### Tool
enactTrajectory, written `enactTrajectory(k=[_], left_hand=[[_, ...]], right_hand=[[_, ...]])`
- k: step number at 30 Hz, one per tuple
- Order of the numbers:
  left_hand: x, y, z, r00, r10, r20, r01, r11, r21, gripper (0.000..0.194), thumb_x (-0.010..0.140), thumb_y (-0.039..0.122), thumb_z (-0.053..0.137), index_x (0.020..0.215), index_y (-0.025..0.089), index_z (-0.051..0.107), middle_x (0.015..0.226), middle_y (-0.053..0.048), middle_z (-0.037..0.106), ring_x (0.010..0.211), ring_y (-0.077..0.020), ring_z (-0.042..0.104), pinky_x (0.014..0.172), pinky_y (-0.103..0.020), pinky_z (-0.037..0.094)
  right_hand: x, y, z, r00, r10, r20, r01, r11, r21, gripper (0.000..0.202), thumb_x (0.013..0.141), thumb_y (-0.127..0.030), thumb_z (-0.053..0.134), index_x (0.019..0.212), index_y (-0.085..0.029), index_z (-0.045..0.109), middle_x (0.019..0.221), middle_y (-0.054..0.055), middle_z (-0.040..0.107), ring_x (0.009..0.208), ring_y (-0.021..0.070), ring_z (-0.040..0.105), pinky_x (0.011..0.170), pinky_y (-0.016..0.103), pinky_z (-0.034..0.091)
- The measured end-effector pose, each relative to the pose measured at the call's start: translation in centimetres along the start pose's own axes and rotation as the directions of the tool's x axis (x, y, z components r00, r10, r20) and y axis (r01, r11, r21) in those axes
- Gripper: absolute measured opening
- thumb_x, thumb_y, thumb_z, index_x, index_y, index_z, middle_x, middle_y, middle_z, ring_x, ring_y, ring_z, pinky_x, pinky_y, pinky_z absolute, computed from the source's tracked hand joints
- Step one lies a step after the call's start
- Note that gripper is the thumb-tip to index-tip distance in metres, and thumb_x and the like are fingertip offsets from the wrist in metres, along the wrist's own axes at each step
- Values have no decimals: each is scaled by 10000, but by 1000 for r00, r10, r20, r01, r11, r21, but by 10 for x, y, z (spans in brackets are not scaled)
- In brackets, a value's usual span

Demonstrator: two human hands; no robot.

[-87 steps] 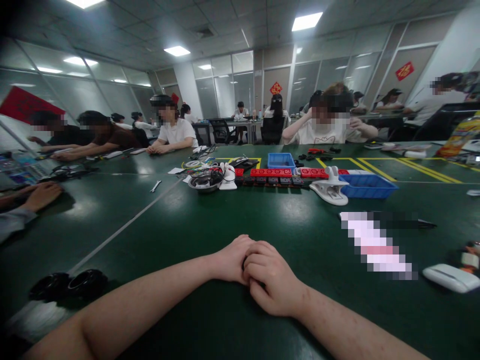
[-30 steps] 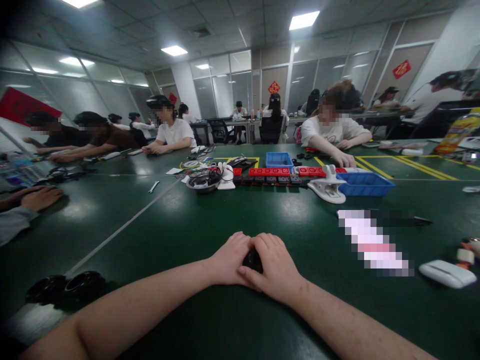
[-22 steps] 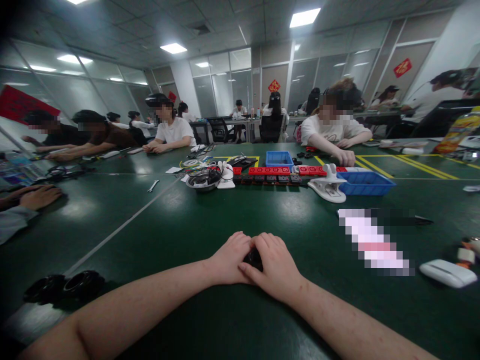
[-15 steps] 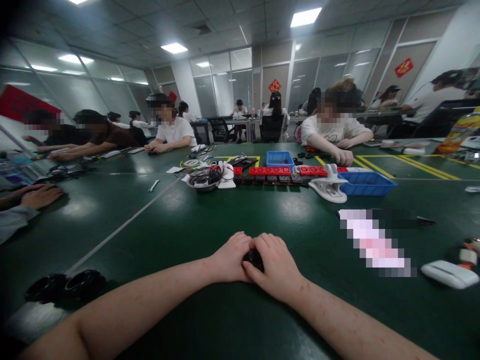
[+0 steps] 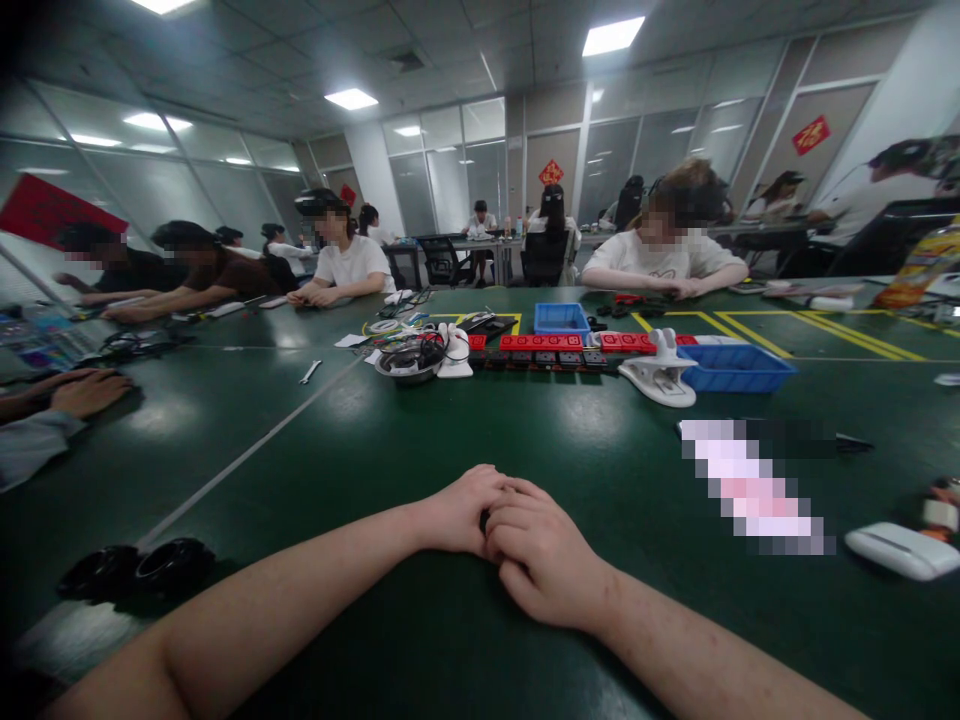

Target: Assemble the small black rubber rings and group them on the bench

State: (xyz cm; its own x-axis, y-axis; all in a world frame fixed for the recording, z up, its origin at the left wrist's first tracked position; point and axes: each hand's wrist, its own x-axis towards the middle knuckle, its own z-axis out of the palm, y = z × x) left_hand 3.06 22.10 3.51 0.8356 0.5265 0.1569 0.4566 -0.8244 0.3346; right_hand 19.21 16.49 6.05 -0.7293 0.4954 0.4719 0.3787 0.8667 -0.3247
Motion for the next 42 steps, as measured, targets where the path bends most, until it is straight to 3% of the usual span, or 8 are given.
enactTrajectory(k=[6, 10, 14, 19, 25, 32, 37, 42], left_hand=[[-2, 7, 0, 998, -52, -29, 53, 998, 30, 458, 593, 478, 669, 917, 186, 528, 888, -22, 551, 861, -203, 513, 837, -335, 362], [-3, 17, 2, 980, -170, -100, 175, 984, 42, 585, 544, 565, 657, 950, 181, 483, 887, -33, 534, 867, -226, 499, 914, -417, 319], [-3, 23, 5, 967, -235, -97, 240, 970, 40, 678, 492, 633, 651, 952, 168, 469, 887, -48, 526, 866, -239, 492, 952, -459, 290], [-3, 23, 7, 966, -237, -99, 242, 970, 38, 588, 569, 555, 643, 979, 174, 462, 891, -39, 530, 886, -227, 495, 995, -452, 248], [-2, 23, 5, 966, -239, -99, 245, 968, 52, 440, 590, 501, 640, 840, 180, 474, 809, -19, 523, 825, -213, 507, 925, -414, 327], [0, 13, 2, 990, -124, -63, 126, 991, 36, 370, 586, 446, 655, 748, 179, 458, 778, -7, 523, 775, -187, 508, 795, -321, 388], [1, 6, -1, 999, -29, -18, 29, 999, 28, 308, 584, 399, 664, 677, 180, 470, 713, 23, 511, 734, -159, 515, 769, -290, 372], [2, 6, -3, 1000, 8, 5, -8, 1000, -7, 347, 587, 433, 675, 789, 185, 540, 784, 12, 558, 784, -179, 531, 783, -304, 357]], right_hand=[[-1, 3, -1, 994, 32, -106, -33, 999, -7, 225, 709, -166, 452, 920, -204, 523, 885, 39, 591, 890, 194, 519, 928, 430, 323], [-2, 11, 2, 977, 140, -160, -145, 989, -20, 201, 759, -280, 477, 930, -176, 503, 870, 73, 559, 827, 216, 503, 790, 412, 398], [-1, 15, 6, 961, 234, -150, -246, 967, -68, 221, 769, -346, 501, 892, -163, 495, 839, 76, 533, 791, 215, 489, 729, 394, 407], [0, 14, 8, 945, 306, -117, -318, 942, -106, 196, 756, -339, 536, 822, -162, 483, 792, 57, 512, 743, 199, 468, 694, 375, 399], [3, 13, 7, 928, 365, -74, -373, 912, -173, 136, 740, -291, 559, 763, -172, 497, 765, 43, 500, 738, 194, 458, 687, 356, 388], [3, 10, 5, 951, 301, -67, -307, 945, -115, 68, 727, -212, 519, 784, -175, 513, 769, 44, 525, 750, 189, 467, 700, 356, 392], [2, 6, 3, 993, 96, -73, -95, 995, 12, 148, 678, -120, 411, 749, -186, 523, 753, 40, 545, 757, 181, 483, 729, 366, 389], [0, 2, 1, 999, -23, -32, 25, 998, 65, 158, 646, -92, 363, 630, -193, 482, 669, 10, 530, 750, 161, 495, 854, 392, 343]])
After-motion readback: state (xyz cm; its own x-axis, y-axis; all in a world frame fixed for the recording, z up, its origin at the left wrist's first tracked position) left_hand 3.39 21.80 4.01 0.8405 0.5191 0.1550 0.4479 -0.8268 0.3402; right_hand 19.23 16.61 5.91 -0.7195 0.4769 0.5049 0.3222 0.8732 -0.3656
